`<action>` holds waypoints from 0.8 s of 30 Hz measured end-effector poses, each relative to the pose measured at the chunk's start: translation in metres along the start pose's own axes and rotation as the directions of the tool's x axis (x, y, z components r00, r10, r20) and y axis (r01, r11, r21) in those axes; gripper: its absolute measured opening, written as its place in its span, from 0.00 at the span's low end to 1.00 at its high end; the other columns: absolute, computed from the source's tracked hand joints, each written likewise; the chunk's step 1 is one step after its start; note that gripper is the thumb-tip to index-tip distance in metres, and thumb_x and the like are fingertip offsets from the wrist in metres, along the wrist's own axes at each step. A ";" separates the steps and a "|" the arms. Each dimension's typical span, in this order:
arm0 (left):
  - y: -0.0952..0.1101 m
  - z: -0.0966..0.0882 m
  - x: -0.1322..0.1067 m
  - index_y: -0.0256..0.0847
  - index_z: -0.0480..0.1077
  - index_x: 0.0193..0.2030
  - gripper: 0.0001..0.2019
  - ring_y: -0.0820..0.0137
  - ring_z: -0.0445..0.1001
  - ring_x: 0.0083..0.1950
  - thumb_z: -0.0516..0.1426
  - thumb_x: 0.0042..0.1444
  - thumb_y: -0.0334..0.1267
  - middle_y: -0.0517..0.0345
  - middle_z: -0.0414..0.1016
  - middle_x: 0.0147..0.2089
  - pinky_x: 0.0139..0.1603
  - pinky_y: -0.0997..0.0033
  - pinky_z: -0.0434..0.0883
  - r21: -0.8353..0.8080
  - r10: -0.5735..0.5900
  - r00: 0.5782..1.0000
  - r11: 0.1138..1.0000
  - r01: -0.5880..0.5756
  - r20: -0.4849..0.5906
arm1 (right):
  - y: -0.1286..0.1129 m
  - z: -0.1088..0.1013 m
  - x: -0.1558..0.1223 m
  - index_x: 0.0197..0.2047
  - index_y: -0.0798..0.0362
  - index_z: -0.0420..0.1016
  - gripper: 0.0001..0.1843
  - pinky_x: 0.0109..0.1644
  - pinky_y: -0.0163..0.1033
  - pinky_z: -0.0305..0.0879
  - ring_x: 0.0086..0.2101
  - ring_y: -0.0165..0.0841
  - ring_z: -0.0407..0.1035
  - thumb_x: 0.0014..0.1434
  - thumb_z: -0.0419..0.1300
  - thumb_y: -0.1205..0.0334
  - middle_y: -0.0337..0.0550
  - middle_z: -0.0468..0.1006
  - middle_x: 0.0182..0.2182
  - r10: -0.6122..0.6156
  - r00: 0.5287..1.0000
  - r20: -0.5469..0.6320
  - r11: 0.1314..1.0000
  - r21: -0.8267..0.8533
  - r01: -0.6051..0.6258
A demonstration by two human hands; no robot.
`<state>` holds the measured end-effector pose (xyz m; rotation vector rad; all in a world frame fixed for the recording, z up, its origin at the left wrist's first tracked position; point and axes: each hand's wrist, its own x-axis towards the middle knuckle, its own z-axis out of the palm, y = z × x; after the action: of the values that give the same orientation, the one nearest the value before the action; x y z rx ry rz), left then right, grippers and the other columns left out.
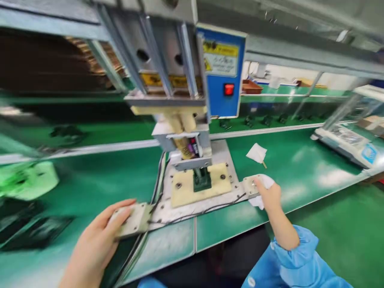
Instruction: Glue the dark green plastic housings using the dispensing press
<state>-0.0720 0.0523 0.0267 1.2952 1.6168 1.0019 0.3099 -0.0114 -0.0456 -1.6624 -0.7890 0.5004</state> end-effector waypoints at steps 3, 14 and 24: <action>-0.011 -0.001 -0.001 0.43 0.75 0.40 0.18 0.71 0.71 0.34 0.70 0.47 0.49 0.67 0.78 0.33 0.34 0.78 0.68 -0.260 -0.161 0.986 0.951 0.167 0.043 | 0.001 -0.005 -0.001 0.39 0.58 0.83 0.29 0.43 0.46 0.73 0.37 0.46 0.78 0.46 0.67 0.40 0.51 0.83 0.35 0.040 0.999 -0.020 0.999 -0.023 -0.040; -0.021 0.010 -0.003 0.40 0.74 0.43 0.17 0.71 0.72 0.35 0.69 0.48 0.40 0.61 0.78 0.36 0.36 0.75 0.69 -0.376 -0.178 0.983 0.914 0.151 -0.039 | -0.002 -0.011 -0.005 0.37 0.59 0.83 0.24 0.37 0.44 0.74 0.36 0.45 0.78 0.47 0.71 0.45 0.50 0.83 0.33 -0.016 0.980 -0.200 0.989 -0.144 -0.013; -0.026 0.008 0.001 0.41 0.74 0.43 0.18 0.71 0.73 0.36 0.68 0.46 0.44 0.58 0.78 0.41 0.35 0.76 0.70 -0.286 -0.196 0.977 0.944 0.164 -0.087 | -0.001 -0.012 -0.009 0.38 0.57 0.83 0.27 0.41 0.47 0.72 0.39 0.48 0.77 0.47 0.71 0.41 0.48 0.83 0.34 0.044 0.980 -0.195 0.987 -0.141 -0.072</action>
<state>-0.0738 0.0494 -0.0004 0.8988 1.5809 1.1578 0.3118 -0.0256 -0.0422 -1.8444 -0.6495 0.3218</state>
